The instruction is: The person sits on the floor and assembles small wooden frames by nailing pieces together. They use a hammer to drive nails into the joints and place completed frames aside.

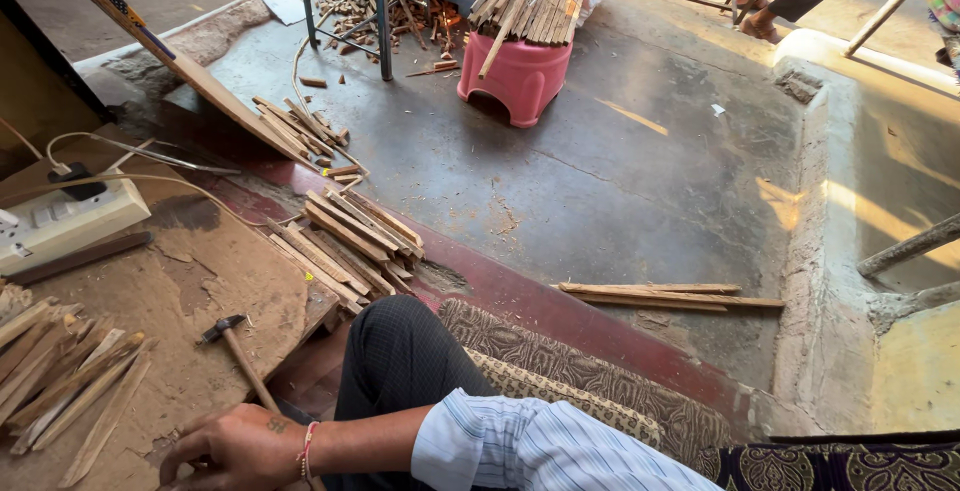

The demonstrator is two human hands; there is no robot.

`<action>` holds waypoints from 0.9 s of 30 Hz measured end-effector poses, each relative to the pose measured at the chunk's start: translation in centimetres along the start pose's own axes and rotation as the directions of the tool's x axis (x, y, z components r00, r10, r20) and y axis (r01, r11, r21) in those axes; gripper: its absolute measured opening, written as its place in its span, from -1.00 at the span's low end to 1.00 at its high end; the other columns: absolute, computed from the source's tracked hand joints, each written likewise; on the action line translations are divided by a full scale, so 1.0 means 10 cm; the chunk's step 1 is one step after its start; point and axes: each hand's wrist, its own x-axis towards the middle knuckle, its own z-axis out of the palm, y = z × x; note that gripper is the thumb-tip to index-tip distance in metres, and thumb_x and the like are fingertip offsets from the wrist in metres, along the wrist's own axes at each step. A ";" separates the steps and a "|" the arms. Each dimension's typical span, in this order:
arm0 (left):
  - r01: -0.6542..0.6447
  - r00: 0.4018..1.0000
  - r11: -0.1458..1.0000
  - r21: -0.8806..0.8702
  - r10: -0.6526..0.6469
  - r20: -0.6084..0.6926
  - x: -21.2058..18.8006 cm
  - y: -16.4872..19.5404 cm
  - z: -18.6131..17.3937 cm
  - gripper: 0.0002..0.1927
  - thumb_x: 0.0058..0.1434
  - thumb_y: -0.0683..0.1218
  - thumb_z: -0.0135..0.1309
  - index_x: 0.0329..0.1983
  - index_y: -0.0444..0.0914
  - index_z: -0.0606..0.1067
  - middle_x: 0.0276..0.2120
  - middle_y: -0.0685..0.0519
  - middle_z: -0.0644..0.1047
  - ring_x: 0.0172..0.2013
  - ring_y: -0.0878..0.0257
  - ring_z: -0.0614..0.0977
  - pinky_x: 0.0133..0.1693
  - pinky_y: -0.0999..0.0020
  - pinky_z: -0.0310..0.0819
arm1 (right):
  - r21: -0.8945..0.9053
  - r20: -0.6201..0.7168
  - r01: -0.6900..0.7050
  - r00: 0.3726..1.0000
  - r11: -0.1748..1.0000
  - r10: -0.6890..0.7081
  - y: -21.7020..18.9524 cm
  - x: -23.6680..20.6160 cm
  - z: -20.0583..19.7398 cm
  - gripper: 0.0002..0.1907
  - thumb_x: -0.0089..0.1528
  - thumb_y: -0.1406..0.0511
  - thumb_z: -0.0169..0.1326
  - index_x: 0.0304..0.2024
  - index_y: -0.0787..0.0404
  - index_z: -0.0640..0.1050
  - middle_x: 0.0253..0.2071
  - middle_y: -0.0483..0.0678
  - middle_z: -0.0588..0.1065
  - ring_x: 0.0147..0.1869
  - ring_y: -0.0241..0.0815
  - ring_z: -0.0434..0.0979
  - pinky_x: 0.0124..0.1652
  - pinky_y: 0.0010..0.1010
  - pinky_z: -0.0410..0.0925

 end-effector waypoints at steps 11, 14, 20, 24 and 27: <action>0.089 0.995 0.964 -0.250 -0.096 -0.015 -0.18 -0.18 -0.30 -0.88 0.37 -0.28 0.12 -0.10 -0.20 0.56 -0.31 0.15 0.48 -0.23 0.49 0.54 -0.11 0.76 0.42 | -0.077 0.001 0.036 0.999 0.996 -0.036 -0.14 -0.01 -0.04 -0.77 0.35 0.13 0.07 0.02 -0.01 0.56 -0.05 -0.16 0.58 -0.05 -0.23 0.67 -0.10 -0.48 0.53; -0.067 0.997 0.997 -0.050 0.066 -0.033 -0.20 -0.24 -0.34 -0.86 0.38 -0.23 0.11 -0.03 -0.18 0.53 -0.24 0.13 0.46 -0.16 0.52 0.50 -0.08 0.78 0.39 | -0.044 -0.026 0.083 0.996 0.996 -0.084 -0.10 -0.04 -0.02 -0.77 0.37 0.12 0.10 0.02 0.01 0.55 -0.07 -0.16 0.57 -0.03 -0.21 0.66 -0.05 -0.47 0.53; 0.213 0.953 0.166 0.963 -0.251 -0.168 -0.28 -0.04 0.42 -0.38 0.37 -0.16 -0.04 0.52 -0.18 0.26 0.36 0.00 0.36 0.34 0.06 0.35 0.35 -0.03 0.15 | -0.119 0.015 -0.052 0.998 0.992 0.054 0.16 -0.02 0.01 -0.69 0.17 0.20 0.24 -0.09 0.19 0.54 -0.27 0.09 0.56 -0.21 0.05 0.60 -0.14 -0.18 0.45; 0.119 0.985 -0.173 0.978 -0.102 -0.138 -0.37 0.14 0.83 -0.52 0.34 -0.28 0.05 0.33 -0.31 0.36 0.18 -0.10 0.51 0.18 0.04 0.55 0.30 0.04 0.36 | -0.044 -0.015 -0.079 0.997 0.996 0.079 0.31 0.01 -0.03 -0.78 0.16 0.26 0.27 -0.37 0.25 0.52 -0.48 0.10 0.44 -0.48 -0.02 0.43 -0.38 -0.26 0.36; -0.011 0.978 -0.219 0.976 -0.207 -0.036 -0.30 -0.03 0.78 -0.66 0.19 -0.27 0.29 0.04 -0.37 0.54 -0.08 -0.01 0.60 -0.02 0.18 0.61 0.15 0.19 0.49 | 0.289 0.037 -0.130 0.992 0.948 0.124 0.31 0.02 -0.02 -0.84 0.19 0.39 0.18 -0.17 0.25 0.57 -0.39 0.02 0.53 -0.34 -0.16 0.58 -0.33 -0.33 0.46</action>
